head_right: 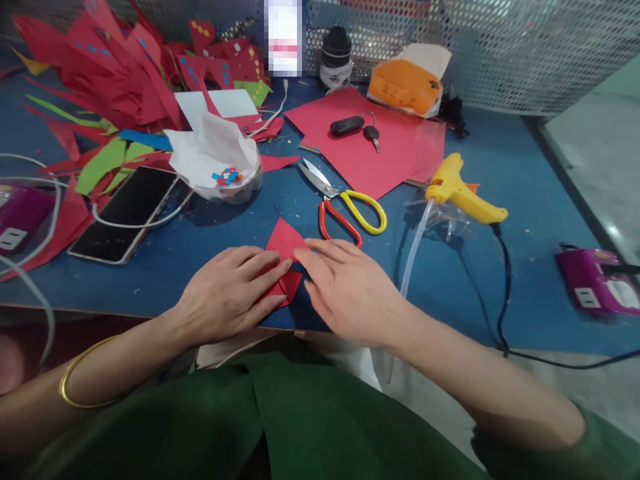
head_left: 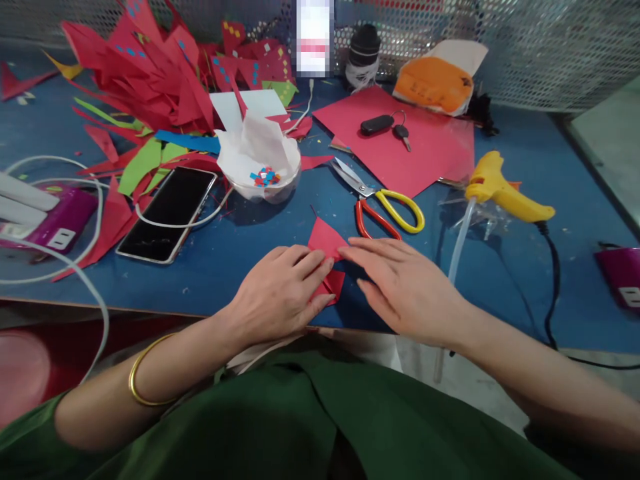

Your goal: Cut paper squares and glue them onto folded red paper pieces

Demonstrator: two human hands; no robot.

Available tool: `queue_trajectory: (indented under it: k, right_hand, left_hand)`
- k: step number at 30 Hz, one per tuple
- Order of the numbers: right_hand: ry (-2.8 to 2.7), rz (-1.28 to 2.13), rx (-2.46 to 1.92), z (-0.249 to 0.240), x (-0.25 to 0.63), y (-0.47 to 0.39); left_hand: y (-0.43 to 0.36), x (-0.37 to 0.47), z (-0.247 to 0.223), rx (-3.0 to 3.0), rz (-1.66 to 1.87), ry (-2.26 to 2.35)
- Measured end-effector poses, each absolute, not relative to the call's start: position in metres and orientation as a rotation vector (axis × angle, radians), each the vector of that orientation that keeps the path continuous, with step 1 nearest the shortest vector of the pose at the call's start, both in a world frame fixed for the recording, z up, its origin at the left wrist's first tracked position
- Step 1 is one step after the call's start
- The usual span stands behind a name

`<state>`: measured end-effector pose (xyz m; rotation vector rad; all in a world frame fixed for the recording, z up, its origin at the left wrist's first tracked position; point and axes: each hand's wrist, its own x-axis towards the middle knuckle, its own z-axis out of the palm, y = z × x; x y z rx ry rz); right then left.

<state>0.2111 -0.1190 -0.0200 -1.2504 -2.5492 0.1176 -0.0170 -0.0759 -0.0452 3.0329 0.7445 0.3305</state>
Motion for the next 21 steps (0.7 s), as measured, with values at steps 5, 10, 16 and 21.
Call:
queue_trajectory:
  k: [5,10,16,21]
  right_hand:
    - [-2.658,-0.021,-1.173,-0.035,0.203,-0.127]
    - [-2.678,-0.043,-1.191,-0.033,0.2,-0.129]
    - [-2.607,0.048,-1.281,-0.032,0.205,-0.13]
    - [-2.67,-0.116,-1.159,-0.035,0.205,-0.127]
  left_hand:
    - [-0.077,-0.018,-0.046,3.006,0.347,0.754]
    - [-0.077,-0.019,-0.044,2.989,0.344,0.767]
    - [-0.077,-0.019,-0.045,2.99,0.352,0.774]
    - [-0.078,-0.022,-0.049,2.981,0.495,0.757]
